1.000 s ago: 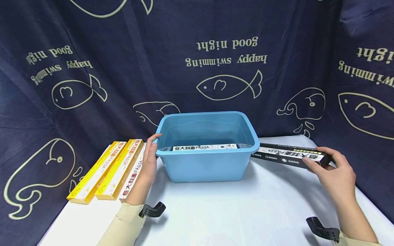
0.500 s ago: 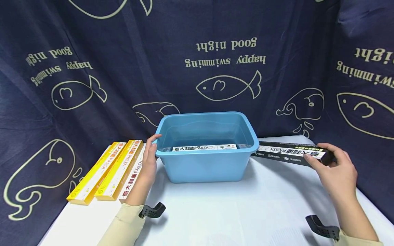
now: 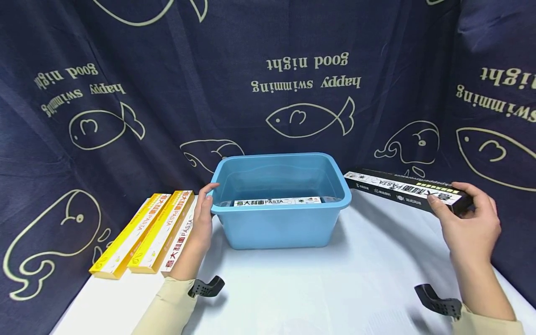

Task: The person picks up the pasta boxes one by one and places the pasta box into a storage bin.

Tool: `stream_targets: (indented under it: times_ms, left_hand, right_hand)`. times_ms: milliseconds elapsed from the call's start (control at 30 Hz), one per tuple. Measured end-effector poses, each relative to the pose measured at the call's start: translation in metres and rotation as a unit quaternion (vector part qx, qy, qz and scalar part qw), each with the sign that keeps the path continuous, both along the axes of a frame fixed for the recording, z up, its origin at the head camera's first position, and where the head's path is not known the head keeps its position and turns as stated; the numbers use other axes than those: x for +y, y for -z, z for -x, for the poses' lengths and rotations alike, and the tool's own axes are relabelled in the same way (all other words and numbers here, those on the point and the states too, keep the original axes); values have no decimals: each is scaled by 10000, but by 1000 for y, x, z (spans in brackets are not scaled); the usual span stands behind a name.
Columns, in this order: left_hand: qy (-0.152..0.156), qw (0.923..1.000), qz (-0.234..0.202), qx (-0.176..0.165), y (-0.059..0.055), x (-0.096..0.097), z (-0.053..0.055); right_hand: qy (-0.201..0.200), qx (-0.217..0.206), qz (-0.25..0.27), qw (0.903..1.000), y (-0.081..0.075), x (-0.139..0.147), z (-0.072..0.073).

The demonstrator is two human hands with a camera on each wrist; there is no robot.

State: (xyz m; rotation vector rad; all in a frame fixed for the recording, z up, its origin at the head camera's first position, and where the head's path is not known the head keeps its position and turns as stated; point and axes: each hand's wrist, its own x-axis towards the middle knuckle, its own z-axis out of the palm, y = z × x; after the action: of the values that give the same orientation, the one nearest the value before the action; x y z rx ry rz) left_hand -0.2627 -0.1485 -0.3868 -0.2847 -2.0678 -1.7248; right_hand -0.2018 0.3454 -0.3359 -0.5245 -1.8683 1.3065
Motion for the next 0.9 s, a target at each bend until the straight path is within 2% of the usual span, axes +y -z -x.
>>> stream_targets:
  times_ms: [300, 500, 700, 800, 900]
  left_hand:
    - [-3, 10000, -13, 26, 0, 0, 1]
    - [-33, 10000, -3, 14, 1, -1, 0]
    - [-12, 10000, -9, -13, 0, 0, -2]
    - [23, 10000, -33, -20, 0, 0, -2]
    - [40, 10000, -29, -46, 1, 0, -1]
  right_hand:
    - [-320, 604, 265, 9973, -11, -4, 2]
    - [-464, 862, 216, 9950, -16, -7, 3]
    - [-993, 1505, 858, 9799, -25, -8, 3]
    - [-937, 1472, 783, 9816, -29, -10, 3]
    - [-720, 1340, 449, 9873, -34, -13, 4]
